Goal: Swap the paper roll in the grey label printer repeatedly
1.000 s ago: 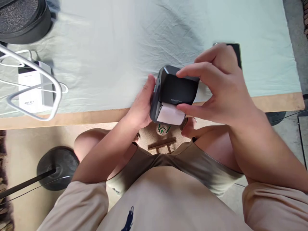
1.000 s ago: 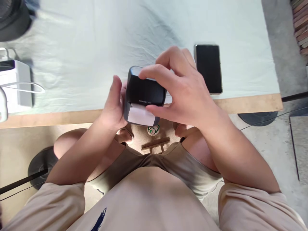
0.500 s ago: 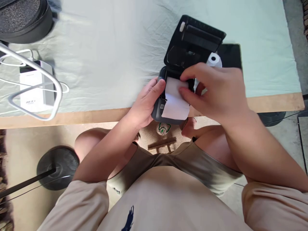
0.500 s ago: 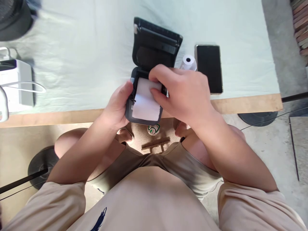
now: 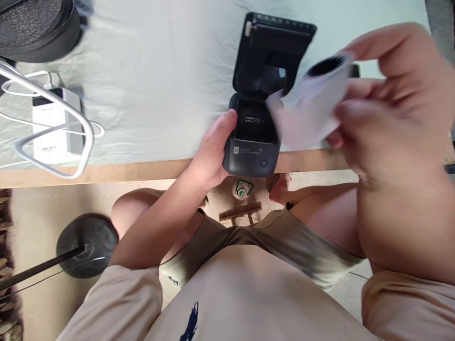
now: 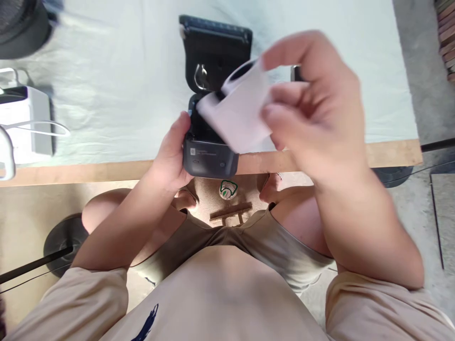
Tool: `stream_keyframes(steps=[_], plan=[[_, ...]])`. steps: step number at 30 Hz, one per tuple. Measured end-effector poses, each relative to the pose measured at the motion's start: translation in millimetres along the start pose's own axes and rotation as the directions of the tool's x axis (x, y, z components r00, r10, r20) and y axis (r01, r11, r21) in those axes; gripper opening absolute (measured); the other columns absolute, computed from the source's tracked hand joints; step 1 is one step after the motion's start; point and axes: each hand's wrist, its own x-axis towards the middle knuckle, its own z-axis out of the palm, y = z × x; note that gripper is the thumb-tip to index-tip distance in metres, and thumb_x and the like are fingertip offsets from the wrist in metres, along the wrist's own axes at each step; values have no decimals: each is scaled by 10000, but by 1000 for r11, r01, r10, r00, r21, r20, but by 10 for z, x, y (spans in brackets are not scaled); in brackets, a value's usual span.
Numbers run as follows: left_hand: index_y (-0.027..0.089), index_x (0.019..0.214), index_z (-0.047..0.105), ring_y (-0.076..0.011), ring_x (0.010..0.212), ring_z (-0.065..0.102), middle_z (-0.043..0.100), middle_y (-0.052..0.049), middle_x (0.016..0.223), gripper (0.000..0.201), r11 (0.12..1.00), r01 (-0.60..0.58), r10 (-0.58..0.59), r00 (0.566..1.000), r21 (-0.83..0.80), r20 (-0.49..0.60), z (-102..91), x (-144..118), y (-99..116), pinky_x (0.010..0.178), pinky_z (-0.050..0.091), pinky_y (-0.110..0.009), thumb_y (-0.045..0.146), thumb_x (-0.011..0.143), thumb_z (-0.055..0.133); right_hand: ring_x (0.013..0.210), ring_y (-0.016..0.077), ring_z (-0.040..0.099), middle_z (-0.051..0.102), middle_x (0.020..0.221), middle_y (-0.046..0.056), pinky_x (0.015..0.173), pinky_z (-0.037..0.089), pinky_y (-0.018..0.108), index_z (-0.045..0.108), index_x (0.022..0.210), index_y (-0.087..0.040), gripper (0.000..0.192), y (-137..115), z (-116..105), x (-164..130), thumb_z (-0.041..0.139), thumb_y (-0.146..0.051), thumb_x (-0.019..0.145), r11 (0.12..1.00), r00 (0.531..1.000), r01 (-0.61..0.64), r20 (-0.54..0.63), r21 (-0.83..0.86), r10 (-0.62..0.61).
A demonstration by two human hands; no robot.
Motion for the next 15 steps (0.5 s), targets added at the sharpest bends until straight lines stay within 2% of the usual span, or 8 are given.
stream_keyframes(steps=[1,3,4,6,8,10,12,15], plan=[[204,1090,822,-192,939,827,852,-48,1013,513,1000,12,-13,1000,-24,-16,-1,9,10,909,708,-331,599,1262,543,832,264,769,807,1106,6,649,642,460,729,1201,-404,285,49,-50,29,832,-476,945,994,998,-54,-18,97,56],[207,1139,839,-243,1119,868,897,-64,1085,649,998,25,-27,999,-65,-33,0,24,26,1054,722,-372,687,1272,423,885,292,802,778,1107,44,628,676,470,724,1138,-369,407,206,-133,97,854,-658,882,971,988,-153,41,185,148],[215,1156,840,-273,1217,872,913,-65,1127,679,997,22,-25,999,-79,-33,1,29,30,1106,720,-399,709,1270,388,854,278,793,768,1098,49,615,680,460,725,1130,-356,495,299,-157,123,887,-716,831,957,976,-204,113,208,184],[228,1170,836,-330,1347,858,928,-68,1179,703,997,4,-5,1000,-83,-7,2,32,31,1151,721,-459,727,1265,349,768,227,746,763,1048,29,591,659,413,715,1138,-344,532,475,-159,132,951,-682,802,949,969,-223,153,224,192],[218,1166,835,-349,1351,858,931,-72,1198,659,996,-16,20,999,-85,41,3,24,24,1157,722,-484,726,1248,422,776,213,735,766,990,12,654,663,400,690,1106,-334,414,603,-111,82,965,-535,871,979,986,-132,124,155,113],[204,1170,840,-309,1271,868,929,-63,1190,552,993,-31,39,997,-112,66,6,7,16,1155,719,-442,694,1212,588,864,249,758,768,973,25,760,688,445,697,1079,-327,306,673,-51,4,936,-449,931,1000,992,25,124,-3,-24],[193,1179,850,-257,1174,860,919,-57,1164,502,990,-20,32,996,-141,78,13,-11,12,1135,713,-377,677,1165,719,1017,306,789,791,1079,53,887,714,527,744,1133,-336,260,706,-8,-61,895,-463,964,971,979,169,146,-167,-145],[196,1180,866,-254,1191,850,907,-60,1162,541,990,-4,16,996,-140,84,22,-14,12,1169,696,-368,721,1143,746,1187,360,811,822,1290,70,1060,711,633,766,1308,-351,359,745,11,-97,852,-473,981,914,964,257,148,-314,-220]])
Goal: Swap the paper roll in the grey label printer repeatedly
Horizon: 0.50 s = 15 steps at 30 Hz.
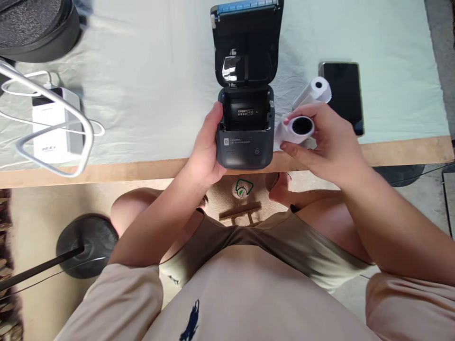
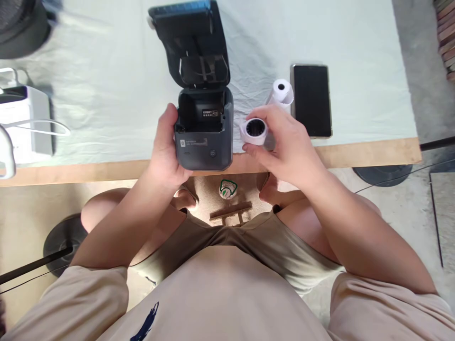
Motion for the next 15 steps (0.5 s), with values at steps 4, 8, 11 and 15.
stream_keyframes(steps=[4,8,11,15], plan=[[211,1146,871,-346,1364,857,920,-73,1152,613,998,-3,7,999,66,-53,-2,37,3,1248,684,-483,752,1200,589,946,319,797,858,1156,84,975,718,589,764,1403,-334,434,76,-30,0,827,-531,1022,992,998,-16,65,-127,25],[205,1148,884,-352,1382,863,922,-101,1195,658,997,30,-25,997,66,-73,12,60,50,1225,691,-457,653,1270,418,1121,320,801,815,1300,106,1047,699,604,747,1474,-320,487,167,-179,33,622,-661,1149,964,984,131,-87,-233,-155],[195,1110,870,-332,1342,884,925,-76,1123,589,995,64,-57,995,75,-85,32,56,85,1211,699,-450,520,1288,413,1220,326,771,728,1330,113,1046,694,584,706,1392,-302,404,249,-246,152,639,-611,1140,932,936,21,-319,-363,-145],[180,1126,879,-319,1260,895,931,-84,1137,522,998,37,-34,998,55,-60,43,35,59,1208,706,-451,572,1241,553,1249,341,729,686,1441,165,1098,678,562,659,1376,-274,571,261,-123,413,943,-436,907,856,941,-301,-279,-420,194]])
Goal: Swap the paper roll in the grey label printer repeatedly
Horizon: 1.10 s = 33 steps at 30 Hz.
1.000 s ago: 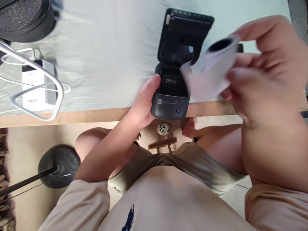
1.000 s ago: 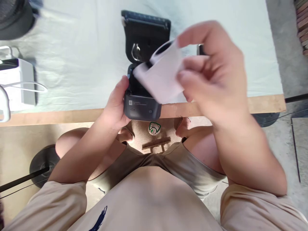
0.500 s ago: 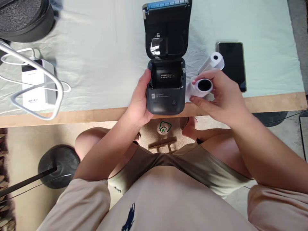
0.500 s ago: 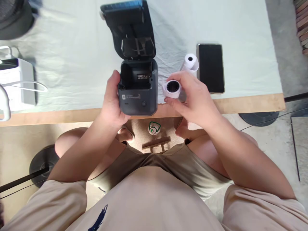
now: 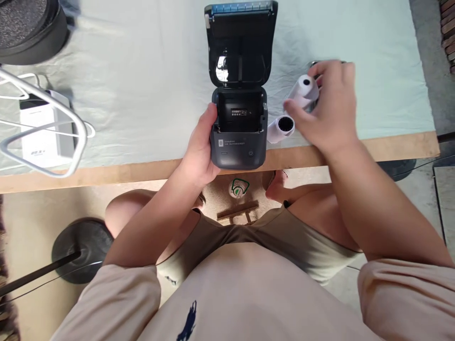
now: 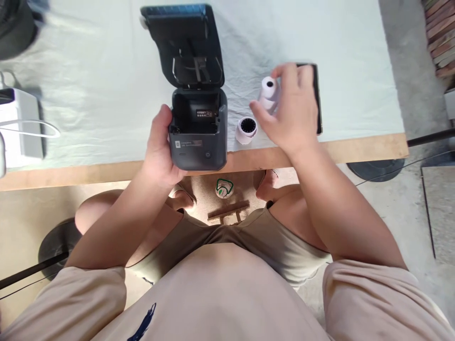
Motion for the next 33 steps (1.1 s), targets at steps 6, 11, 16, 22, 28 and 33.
stream_keyframes(steps=[6,11,16,22,28,33], plan=[[156,1180,860,-337,1319,849,904,-132,1205,496,1000,-14,14,1000,-17,-1,5,-37,-37,1273,666,-489,601,1203,642,1104,281,706,751,1420,129,946,597,431,645,1410,-307,438,-208,120,155,767,-253,993,992,995,-55,73,-111,63],[184,1115,852,-342,1368,859,906,-122,1142,476,1000,-2,3,999,30,-41,-9,-29,-43,1226,695,-439,600,1205,638,990,245,728,757,1245,91,844,576,411,575,1533,-253,614,-201,45,115,755,-316,950,978,966,144,-236,150,-106],[217,1147,826,-339,1408,877,861,-39,1021,581,999,-26,28,996,31,-81,11,24,-105,1148,740,-470,583,1297,401,1343,337,754,707,1459,101,927,608,473,687,1463,-315,419,-465,-185,-168,641,-489,1085,783,783,582,-410,220,-467],[241,1135,781,-341,1485,826,835,-50,1143,193,988,-103,106,994,114,-13,3,-4,-143,1155,729,-403,430,1169,757,918,294,791,854,1040,47,1008,619,532,747,1316,-319,408,-772,-237,-275,701,-233,919,885,886,460,110,-77,-451],[250,1154,766,-320,1371,839,776,-45,1083,159,981,-130,124,991,144,48,-44,1,-158,1085,717,-382,408,1166,759,1118,330,826,906,1265,82,1026,535,536,820,1179,-261,241,-719,-155,-235,597,-333,1122,857,863,505,84,-100,-498],[216,1026,735,-280,1166,850,722,-44,982,240,996,-49,53,997,74,-54,-32,44,-93,978,674,-346,402,1178,734,1151,273,829,902,1162,34,1017,524,482,863,1121,-292,498,-687,-162,-311,431,-489,1273,752,749,659,95,-18,-655]])
